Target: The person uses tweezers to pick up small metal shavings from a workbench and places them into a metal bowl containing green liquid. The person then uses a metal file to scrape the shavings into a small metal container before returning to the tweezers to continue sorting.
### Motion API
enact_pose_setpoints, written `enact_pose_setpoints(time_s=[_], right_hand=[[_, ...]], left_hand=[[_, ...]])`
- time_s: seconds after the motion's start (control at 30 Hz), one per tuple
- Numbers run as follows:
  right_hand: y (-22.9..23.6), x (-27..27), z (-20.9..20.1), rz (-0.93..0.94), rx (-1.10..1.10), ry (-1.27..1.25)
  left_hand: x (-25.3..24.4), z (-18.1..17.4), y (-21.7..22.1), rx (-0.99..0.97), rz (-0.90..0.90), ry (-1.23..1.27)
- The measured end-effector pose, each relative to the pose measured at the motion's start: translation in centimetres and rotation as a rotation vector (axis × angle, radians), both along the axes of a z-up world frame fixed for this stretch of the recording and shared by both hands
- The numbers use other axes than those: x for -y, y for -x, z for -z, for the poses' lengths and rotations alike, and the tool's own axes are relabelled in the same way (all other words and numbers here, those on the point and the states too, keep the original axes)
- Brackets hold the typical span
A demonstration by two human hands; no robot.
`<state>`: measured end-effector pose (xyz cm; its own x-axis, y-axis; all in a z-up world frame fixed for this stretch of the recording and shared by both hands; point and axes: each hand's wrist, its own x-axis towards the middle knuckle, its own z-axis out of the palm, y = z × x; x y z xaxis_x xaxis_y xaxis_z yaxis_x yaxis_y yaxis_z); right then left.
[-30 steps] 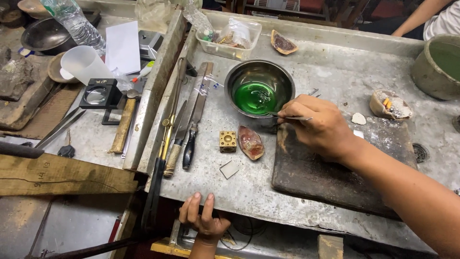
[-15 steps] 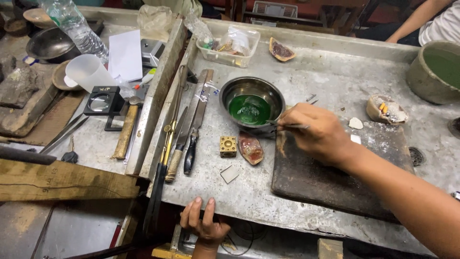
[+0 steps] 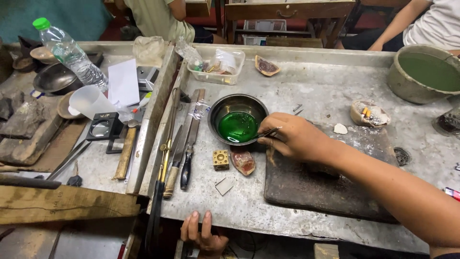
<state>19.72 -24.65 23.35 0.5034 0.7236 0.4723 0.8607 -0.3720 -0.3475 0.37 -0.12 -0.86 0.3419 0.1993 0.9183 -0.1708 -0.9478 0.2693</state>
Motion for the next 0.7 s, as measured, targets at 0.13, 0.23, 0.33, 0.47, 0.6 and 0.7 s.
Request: enact_pose_setpoints(time_s=[0.13,0.23,0.33,0.47,0.6,0.7], right_hand=[[-0.2,0.1,-0.3,-0.012,0.004,0.091],[-0.5,0.1,-0.1,-0.017,0.018,0.109],[-0.6,0.0,0.6,-0.027,0.066,0.095],[-0.4,0.0,0.7,-0.047,0.136,0.044],[-0.6,-0.1,0.6,-0.070,0.142,-0.017],[-0.5,-0.1,-0.3,-0.060,0.169,-0.025]], left_hand=[[0.1,0.4,0.0,0.013,-0.018,0.022],[0.0,0.5,-0.1,0.007,-0.026,0.013],[0.3,0.2,0.0,0.003,-0.035,0.014],[0.2,0.3,0.1,-0.006,-0.037,0.020],[0.4,0.2,-0.1,0.002,-0.037,0.022],[0.3,0.2,-0.3,0.035,-0.038,0.025]])
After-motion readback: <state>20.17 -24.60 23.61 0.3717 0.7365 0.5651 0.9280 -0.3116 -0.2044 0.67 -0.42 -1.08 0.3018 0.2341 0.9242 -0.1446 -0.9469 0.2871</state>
